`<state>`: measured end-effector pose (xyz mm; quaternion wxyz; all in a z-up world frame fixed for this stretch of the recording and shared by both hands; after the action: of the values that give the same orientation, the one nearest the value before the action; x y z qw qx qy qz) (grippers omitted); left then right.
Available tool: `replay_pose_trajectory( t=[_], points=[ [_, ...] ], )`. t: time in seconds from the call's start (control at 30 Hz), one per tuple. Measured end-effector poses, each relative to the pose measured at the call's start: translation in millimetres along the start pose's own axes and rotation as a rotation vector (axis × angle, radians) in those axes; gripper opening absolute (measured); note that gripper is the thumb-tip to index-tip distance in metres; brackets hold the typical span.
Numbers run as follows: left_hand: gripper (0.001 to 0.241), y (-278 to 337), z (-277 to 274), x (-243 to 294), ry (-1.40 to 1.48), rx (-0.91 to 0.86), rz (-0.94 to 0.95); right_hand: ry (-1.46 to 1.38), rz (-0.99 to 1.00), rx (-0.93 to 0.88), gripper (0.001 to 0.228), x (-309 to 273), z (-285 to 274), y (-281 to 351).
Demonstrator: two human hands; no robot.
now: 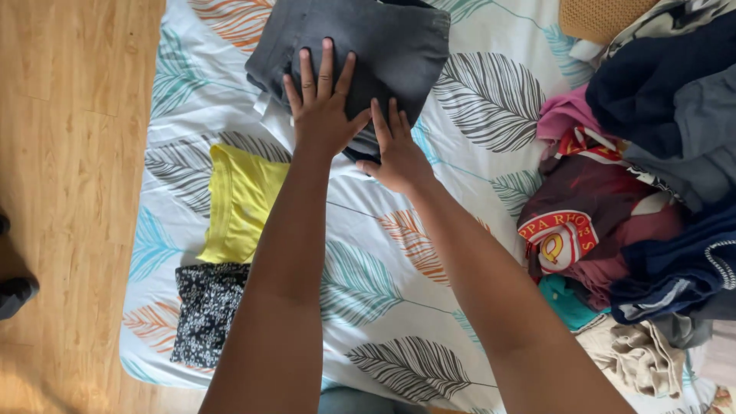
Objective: The person folds several items of clothing on a bed, including a black and white patterned top, a striped shirt, dark pants, and a maroon t-shirt with a large graphic. They smooth and fold each item into a neat stack.
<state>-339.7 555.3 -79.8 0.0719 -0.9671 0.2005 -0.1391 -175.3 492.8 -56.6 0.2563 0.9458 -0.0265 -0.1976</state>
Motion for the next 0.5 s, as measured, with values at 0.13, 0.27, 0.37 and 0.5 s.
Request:
replay_pose_trajectory(
  t=[0.13,0.27,0.37,0.5],
  points=[
    [0.097,-6.6,14.4,-10.9,0.016,-0.134,0.012,-0.052,-0.089,0.103,0.119,19.8,24.9,-2.3],
    [0.103,-16.9,6.3,-14.3,0.071,-0.305,0.011,-0.121,-0.131,0.075,0.108,29.0,18.2,21.0],
    [0.1,-16.0,-9.9,-4.8,0.102,-0.338,-0.044,-0.013,-0.03,-0.05,0.092,66.0,17.3,64.1],
    [0.092,7.5,-28.3,12.0,0.143,-0.408,-0.109,0.191,0.144,0.091,0.081,143.5,19.4,151.5]
  ],
)
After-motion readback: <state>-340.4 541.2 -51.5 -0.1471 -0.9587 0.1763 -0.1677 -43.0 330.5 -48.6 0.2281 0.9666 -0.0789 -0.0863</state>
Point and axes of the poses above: each hand's wrist, its own y-axis away from the middle knuckle, its own z-axis out of the palm, x = y × z, the point moved 1 cm from there along -y, towards the middle knuckle, and after that the axes turned 9 degrees about z, right-handed, at the moved point
